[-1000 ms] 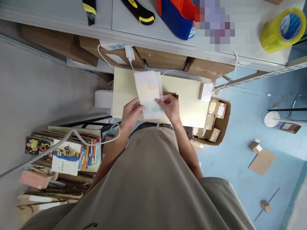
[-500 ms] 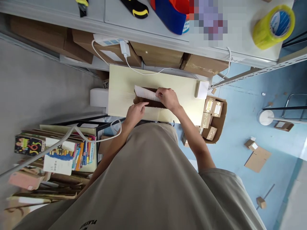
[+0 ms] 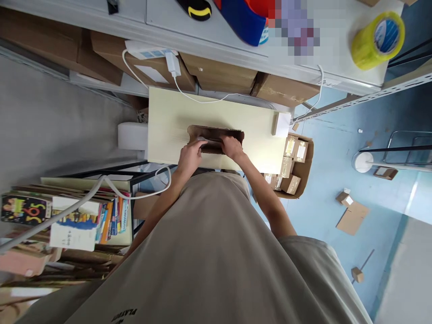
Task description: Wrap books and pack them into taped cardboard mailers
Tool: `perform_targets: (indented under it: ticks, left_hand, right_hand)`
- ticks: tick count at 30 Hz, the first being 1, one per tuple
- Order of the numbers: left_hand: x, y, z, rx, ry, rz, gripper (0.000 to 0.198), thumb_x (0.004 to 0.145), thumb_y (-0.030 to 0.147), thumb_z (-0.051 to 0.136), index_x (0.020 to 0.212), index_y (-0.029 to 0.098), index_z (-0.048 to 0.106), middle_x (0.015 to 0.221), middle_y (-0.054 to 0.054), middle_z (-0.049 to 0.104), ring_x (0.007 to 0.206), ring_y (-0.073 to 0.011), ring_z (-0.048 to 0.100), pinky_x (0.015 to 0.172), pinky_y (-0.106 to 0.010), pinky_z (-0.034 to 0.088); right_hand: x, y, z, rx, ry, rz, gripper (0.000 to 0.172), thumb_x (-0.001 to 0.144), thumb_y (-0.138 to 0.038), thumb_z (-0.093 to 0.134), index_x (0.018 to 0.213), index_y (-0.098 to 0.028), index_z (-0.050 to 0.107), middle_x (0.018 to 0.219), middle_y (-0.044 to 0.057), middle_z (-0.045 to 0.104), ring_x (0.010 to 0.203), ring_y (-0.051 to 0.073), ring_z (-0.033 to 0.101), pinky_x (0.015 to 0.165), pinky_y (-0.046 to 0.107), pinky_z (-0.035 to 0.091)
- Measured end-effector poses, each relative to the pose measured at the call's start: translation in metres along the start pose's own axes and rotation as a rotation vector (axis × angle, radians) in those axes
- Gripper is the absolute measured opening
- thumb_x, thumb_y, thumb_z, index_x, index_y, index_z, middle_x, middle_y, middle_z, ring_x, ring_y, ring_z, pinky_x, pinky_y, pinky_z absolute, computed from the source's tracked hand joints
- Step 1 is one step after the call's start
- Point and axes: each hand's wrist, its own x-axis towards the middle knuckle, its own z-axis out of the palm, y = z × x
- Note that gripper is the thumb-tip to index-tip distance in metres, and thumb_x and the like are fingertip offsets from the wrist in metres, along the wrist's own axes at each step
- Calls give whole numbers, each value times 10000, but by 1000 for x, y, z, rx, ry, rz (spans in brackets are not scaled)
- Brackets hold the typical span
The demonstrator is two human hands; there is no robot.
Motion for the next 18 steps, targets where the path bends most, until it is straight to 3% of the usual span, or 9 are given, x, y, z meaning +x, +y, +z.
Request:
perform_targets:
  ticks: [2,5,7,9,11,13,15,18]
  left_hand:
    - [1,-1,2,-18,12,-7,648,948,-83,519,1411,243,835,1442,-78,843,1346,-319,801,1203,-440,627]
    - [2,-4,4,-65,34,-23,630,959,-91,503,1399,226,824,1385,-83,860,1249,-289,834,1157,-423,646]
    - [2,-7,3,-83,65,-35,582,989,-65,533,1402,239,808,1369,-83,857,1193,-278,841,1140,-424,650]
    - [2,-11,2,-59,131,-56,506,1004,6,660,1426,256,783,1420,-103,825,1257,-315,814,1186,-469,628]
    - [3,-16,3,-11,221,-84,606,952,97,839,1524,252,712,1564,-152,738,1446,-395,711,1280,-550,562]
    - [6,-23,5,25,294,-129,845,879,171,957,1641,224,595,1677,-210,635,1594,-461,567,1344,-626,484]
    - [8,-30,9,39,311,-189,964,858,225,992,1692,189,510,1673,-254,615,1608,-494,527,1348,-676,453]
    - [7,-36,15,54,276,-225,889,870,253,973,1646,184,543,1552,-242,692,1515,-497,597,1319,-701,460]
  right_hand:
    - [-14,6,-2,64,66,-58,479,1079,-118,609,1524,-197,765,1595,134,768,1487,361,725,1287,511,588]
    - [-45,20,-6,164,307,-109,398,1109,-174,583,1445,-226,790,1553,121,774,1502,323,690,1326,507,566]
    - [-62,33,-6,188,480,-45,354,1110,-254,634,1436,-241,774,1532,147,752,1488,352,663,1308,569,574]
    - [-68,47,-4,198,592,58,423,1082,-333,710,1498,-257,723,1550,174,702,1490,388,627,1273,628,586]
    - [-60,60,0,221,628,131,543,1059,-409,756,1572,-255,666,1564,197,657,1479,405,622,1252,648,590]
    - [-42,68,4,264,614,163,598,1062,-489,756,1600,-256,639,1553,204,633,1407,394,671,1223,635,605]
    - [-23,72,5,317,584,175,581,1075,-551,735,1576,-270,651,1527,193,633,1243,350,745,1167,596,638]
    - [-6,69,2,342,538,187,475,1111,-582,680,1478,-281,696,1469,164,654,967,268,775,1087,540,665]
